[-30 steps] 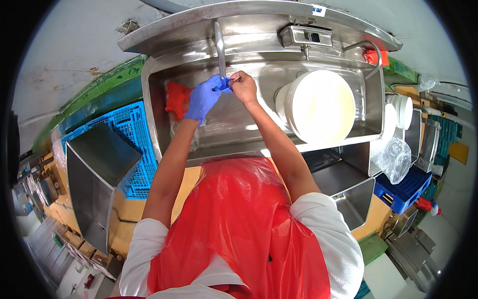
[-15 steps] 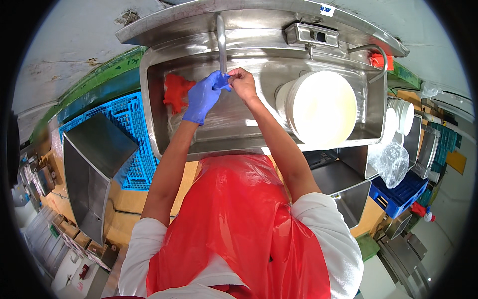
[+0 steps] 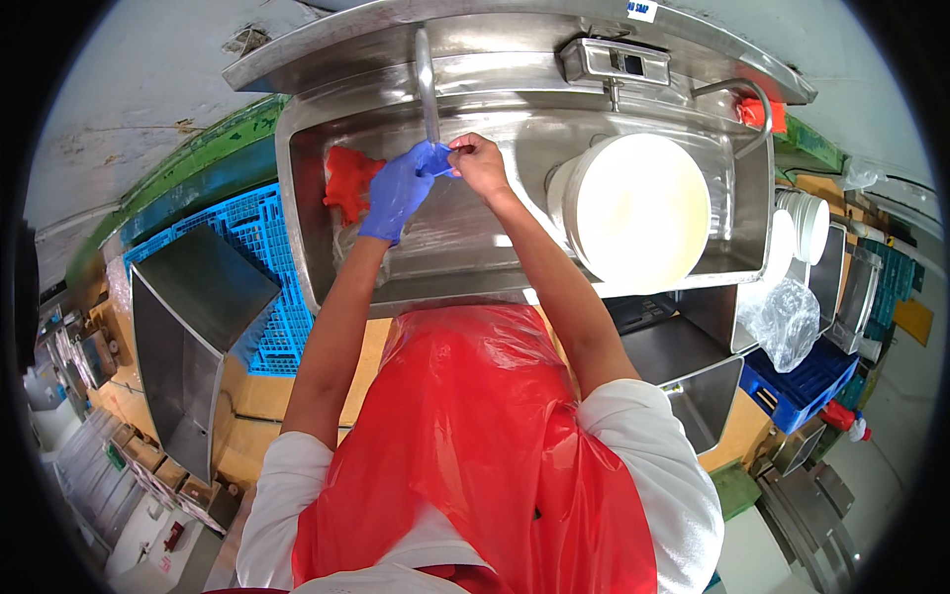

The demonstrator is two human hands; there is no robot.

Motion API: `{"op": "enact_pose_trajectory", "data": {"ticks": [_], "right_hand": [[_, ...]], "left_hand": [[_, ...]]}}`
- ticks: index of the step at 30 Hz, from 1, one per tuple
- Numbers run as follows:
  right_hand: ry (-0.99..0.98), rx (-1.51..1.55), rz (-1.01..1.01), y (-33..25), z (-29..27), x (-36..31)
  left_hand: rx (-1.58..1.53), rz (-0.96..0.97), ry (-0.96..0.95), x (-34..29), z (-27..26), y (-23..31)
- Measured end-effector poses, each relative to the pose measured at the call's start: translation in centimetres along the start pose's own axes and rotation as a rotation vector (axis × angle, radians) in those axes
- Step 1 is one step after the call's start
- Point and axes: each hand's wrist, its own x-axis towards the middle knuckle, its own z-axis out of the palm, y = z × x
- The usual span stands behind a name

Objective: The person puts on blue gloves, then washes a white bucket and a plastic bag in a stainless steel sink. They rinse the items under running water and place them in the sink.

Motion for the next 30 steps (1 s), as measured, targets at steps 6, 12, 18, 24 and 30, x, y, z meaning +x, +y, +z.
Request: {"op": "enact_pose_trajectory", "data": {"ticks": [6,12,18,24,30], "right_hand": [[0.002,-0.003,0.072,-0.4,-0.7,-0.7],[0.013,0.049,0.089,0.7,-0.7,-0.7],[0.079,0.055,0.068,1.9,0.3,0.1],[0.144,0.117,0.089,3.1,1.6,0.2],[0.192,0.102,-0.009,3.2,2.9,-3.3]], "left_hand": [[-0.015,-0.079,-0.111,-0.1,-0.1,0.9],[-0.253,-0.049,-0.156,-0.6,-1.2,1.5],[-0.356,-0.02,-0.171,-0.5,-0.6,-0.2],[-0.196,0.032,-0.104,-0.2,1.0,-2.2],[-0.105,0.118,-0.025,-2.7,0.3,-2.7]]}}
